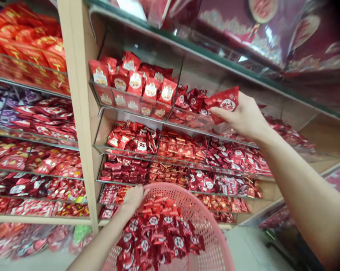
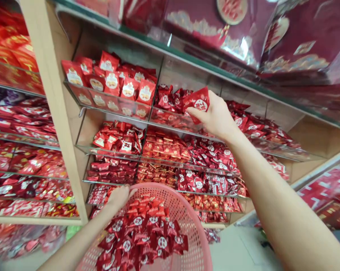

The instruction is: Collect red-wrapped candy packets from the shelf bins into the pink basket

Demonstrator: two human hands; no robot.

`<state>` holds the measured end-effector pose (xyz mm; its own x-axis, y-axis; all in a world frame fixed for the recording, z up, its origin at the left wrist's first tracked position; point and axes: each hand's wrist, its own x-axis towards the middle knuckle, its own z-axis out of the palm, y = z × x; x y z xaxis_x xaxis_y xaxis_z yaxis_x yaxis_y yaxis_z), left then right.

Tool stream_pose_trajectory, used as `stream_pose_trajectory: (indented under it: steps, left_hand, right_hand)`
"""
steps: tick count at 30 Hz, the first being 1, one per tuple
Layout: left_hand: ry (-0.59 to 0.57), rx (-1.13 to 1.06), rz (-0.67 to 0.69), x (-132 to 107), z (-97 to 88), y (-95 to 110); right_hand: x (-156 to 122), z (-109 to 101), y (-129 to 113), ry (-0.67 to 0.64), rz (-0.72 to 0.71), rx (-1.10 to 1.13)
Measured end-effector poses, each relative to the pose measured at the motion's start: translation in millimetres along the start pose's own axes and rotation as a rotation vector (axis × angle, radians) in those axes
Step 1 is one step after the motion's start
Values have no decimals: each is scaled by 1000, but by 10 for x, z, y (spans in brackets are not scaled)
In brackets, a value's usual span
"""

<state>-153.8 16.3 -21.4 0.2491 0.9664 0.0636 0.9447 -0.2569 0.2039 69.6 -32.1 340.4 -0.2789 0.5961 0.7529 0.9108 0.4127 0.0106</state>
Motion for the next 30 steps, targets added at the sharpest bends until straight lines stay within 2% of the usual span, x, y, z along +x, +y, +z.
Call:
stream_pose_trajectory:
  steps: [3,5,8,11,13,16,18,21,26,30]
  left_hand:
    - [-33,13,0,5,-24,16]
    - [-32,31,4,12,-25,22]
    - [-38,40,1,22,-15,21]
    - [-32,34,15,32,-7,16]
    - [-24,37,27,35,-7,14]
    - [-18,44,31,36,-10,14]
    - [-14,43,34,35,-9,16]
    - [-14,42,40,34,0,16]
    - [-17,39,34,32,3,17]
    - [-40,29,19,25,-22,25]
  right_hand:
    - [-511,66,-265,-67,70,102]
    - [-888,199,-373,-128,169,224]
    - [-1481,523,-386,-256,333,353]
    - [-2045,883,-276,-427,464,416]
    - [-2372,1070,-192,-513,522,379]
    - [-2752,1226,-115,-633,602,120]
    - [-2922,1268,-111,-718,603,-55]
    - [-3066,1300,-169,-818,525,-207]
    - [-3158,1400,-324,-908,461,-460]
    - [-3199,1453,-413,-972,429,-530]
